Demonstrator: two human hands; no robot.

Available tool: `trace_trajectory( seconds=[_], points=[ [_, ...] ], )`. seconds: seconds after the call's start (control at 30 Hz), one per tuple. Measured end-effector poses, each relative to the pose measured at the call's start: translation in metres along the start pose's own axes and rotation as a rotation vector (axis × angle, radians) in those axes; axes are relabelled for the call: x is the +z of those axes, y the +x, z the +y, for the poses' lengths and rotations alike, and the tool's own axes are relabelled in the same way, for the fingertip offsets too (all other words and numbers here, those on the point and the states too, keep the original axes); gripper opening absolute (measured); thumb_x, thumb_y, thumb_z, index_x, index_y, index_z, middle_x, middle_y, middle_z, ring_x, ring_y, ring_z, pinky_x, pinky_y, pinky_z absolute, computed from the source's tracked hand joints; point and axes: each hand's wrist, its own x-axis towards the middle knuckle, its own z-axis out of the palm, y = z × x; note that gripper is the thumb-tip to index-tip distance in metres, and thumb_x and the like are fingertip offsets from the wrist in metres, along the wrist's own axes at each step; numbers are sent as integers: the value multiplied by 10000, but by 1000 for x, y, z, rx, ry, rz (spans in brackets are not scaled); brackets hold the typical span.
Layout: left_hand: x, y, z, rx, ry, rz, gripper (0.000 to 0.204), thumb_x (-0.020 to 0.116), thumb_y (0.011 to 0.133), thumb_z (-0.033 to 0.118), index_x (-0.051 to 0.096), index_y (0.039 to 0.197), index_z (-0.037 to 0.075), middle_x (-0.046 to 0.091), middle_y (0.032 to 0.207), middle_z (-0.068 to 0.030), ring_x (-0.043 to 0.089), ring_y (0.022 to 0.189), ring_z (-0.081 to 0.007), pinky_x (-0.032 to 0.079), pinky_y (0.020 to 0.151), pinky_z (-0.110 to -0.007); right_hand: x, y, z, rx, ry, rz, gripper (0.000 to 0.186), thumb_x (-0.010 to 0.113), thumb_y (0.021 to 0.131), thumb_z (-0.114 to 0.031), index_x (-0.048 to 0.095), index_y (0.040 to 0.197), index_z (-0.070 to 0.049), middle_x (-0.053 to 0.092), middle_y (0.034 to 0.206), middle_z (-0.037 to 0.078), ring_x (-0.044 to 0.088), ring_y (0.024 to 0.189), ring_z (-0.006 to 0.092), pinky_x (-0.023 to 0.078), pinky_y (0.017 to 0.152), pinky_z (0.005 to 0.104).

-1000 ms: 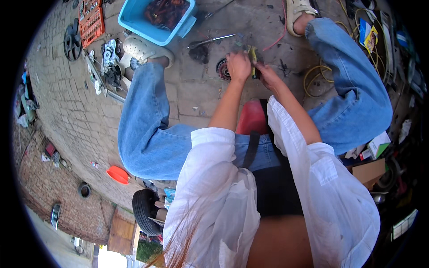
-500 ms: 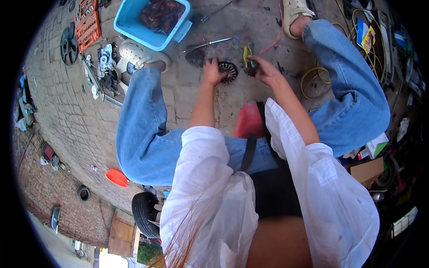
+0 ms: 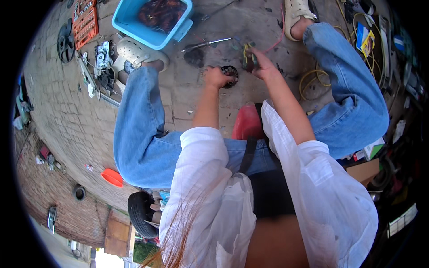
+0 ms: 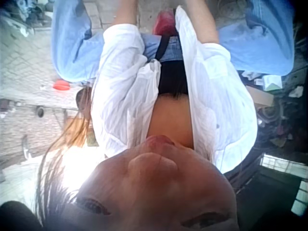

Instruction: The person sits on a paved floor and uses pliers and a screwdriver to strip copper wire from a motor stator. They remove the wire coils, place them in a blue plastic bin, and continue stripping the remaining wire from the component.

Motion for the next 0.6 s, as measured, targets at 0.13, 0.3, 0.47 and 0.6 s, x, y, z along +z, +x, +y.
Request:
trace_trajectory(
  seconds=[0.13,0.3,0.47,0.6],
  points=[
    [15,0,-10,129,-320,18,759,849,460,428,608,1003,-45,625,982,-264,606,943,-392,480,848,-441,-17,2,1,-126,-360,24,215,629,814,-168,611,988,-44,654,885,72,623,736,165,493,662,295],
    [20,-1,-23,13,-628,72,743,860,482,405,596,983,-74,660,887,-199,648,847,-287,510,761,-373,30,-105,-20,-363,-758,24,287,682,759,-175,639,988,-9,640,829,33,582,714,117,448,648,249],
    [-37,-15,-14,125,-1460,26,526,807,690,174,576,1097,-65,657,988,-111,635,895,-205,504,800,-324,55,-211,-33,-415,-781,-138,278,694,756,-173,647,969,-1,633,839,17,559,796,90,439,725,229],
    [-132,-68,22,387,-1717,21,521,752,745,83,510,1192,-33,609,1108,-127,590,1017,-210,475,892,-350,55,-284,-30,-461,-919,-246,304,730,736,-173,648,971,0,631,828,11,561,764,82,451,707,238]
  ],
)
